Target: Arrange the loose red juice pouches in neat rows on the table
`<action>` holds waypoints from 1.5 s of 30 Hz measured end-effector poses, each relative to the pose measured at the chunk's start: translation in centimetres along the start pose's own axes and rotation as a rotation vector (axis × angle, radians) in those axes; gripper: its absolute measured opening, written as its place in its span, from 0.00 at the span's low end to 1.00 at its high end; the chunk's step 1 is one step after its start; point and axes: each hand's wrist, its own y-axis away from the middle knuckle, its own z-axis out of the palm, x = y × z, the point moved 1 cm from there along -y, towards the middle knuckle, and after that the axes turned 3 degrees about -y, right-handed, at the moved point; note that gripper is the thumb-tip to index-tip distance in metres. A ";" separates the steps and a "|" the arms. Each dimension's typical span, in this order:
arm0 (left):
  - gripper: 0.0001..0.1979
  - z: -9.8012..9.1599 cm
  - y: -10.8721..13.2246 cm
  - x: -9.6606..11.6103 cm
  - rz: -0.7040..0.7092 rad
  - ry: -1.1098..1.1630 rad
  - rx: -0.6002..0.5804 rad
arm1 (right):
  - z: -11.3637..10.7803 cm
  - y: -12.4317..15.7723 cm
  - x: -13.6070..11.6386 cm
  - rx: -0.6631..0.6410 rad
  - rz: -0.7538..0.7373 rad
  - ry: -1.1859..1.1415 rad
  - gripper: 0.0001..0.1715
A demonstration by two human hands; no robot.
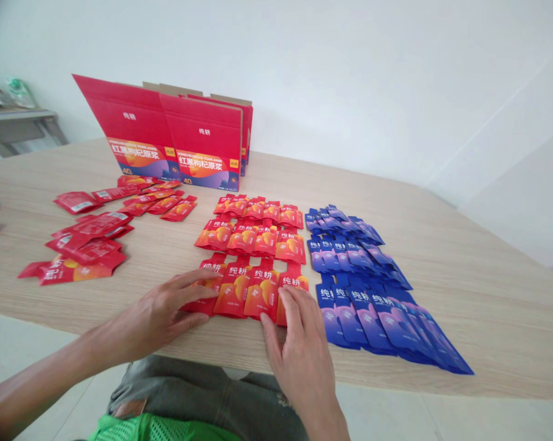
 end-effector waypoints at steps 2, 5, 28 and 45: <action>0.19 0.1 -0.1 -0.1 0.011 -0.003 0.000 | 0.0 0.0 0.0 -0.001 0.000 0.004 0.24; 0.18 0.2 -0.2 -0.1 0.021 -0.004 -0.001 | 0.0 0.0 0.0 -0.005 -0.003 0.006 0.24; 0.23 -11.3 3.2 -8.6 -0.568 -0.663 -0.211 | 0.3 0.3 0.6 0.021 -0.013 0.019 0.32; 0.25 -11.0 1.8 -9.8 -0.421 -0.587 -0.260 | 0.2 0.3 0.5 0.005 0.013 0.022 0.32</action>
